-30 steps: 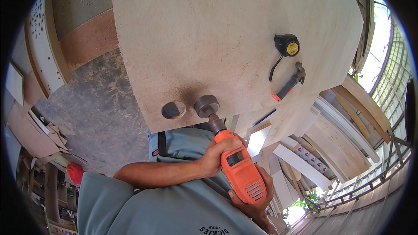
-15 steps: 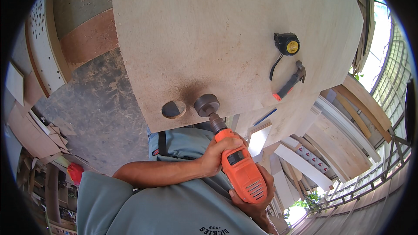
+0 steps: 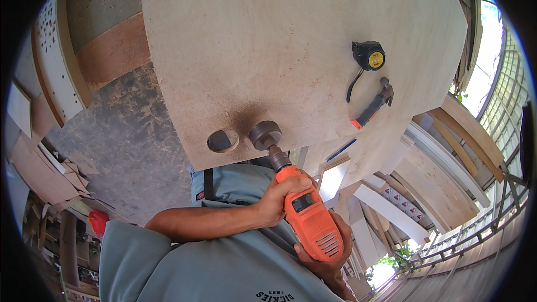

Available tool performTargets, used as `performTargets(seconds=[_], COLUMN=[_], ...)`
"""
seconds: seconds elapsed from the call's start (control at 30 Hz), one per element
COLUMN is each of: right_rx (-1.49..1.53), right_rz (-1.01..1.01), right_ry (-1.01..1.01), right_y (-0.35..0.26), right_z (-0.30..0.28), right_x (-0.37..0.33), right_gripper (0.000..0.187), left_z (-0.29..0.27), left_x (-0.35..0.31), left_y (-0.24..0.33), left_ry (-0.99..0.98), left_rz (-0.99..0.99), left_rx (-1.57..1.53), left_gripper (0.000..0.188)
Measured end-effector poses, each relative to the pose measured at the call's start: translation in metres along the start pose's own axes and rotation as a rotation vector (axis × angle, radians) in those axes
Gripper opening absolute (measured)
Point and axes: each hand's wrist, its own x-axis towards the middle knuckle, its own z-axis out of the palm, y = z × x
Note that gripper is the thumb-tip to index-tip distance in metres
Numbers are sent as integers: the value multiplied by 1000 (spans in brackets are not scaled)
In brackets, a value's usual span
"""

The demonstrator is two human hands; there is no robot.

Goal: The person uses a drill with a hole saw attachment to cut circular holes in a plywood sheet, removes the cut-out wood plugs, and uses a hammer to knock out the debris.

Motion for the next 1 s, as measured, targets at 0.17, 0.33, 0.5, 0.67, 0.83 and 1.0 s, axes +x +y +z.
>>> performTargets(seconds=[0.17, 0.33, 0.5, 0.67, 0.83, 1.0], right_rx=[-17, 29, 15, 26, 17, 16], right_rz=[14, 20, 50, 29, 23, 15], right_ry=[2, 9, 6, 10, 9, 1], right_y=[-1, -1, -1, -2, 1, 2], right_z=[0, 1, 1, 0, 0, -2], right_x=[0, 0, -2, 0, -1, 0], right_gripper=[88, 87, 88, 87, 88, 88], left_z=[1, 0, 0, 1, 0, 0], left_x=[0, 0, 0, -1, 0, 1], left_y=[1, 1, 0, 1, 0, 0], left_ry=[9, -3, 1, 10, 3, -10], left_rz=[-8, -5, -13, -17, -13, -13], left_rx=[4, -1, -26, -20, -21, -24], left_gripper=[40, 39, 39, 38, 38, 38])
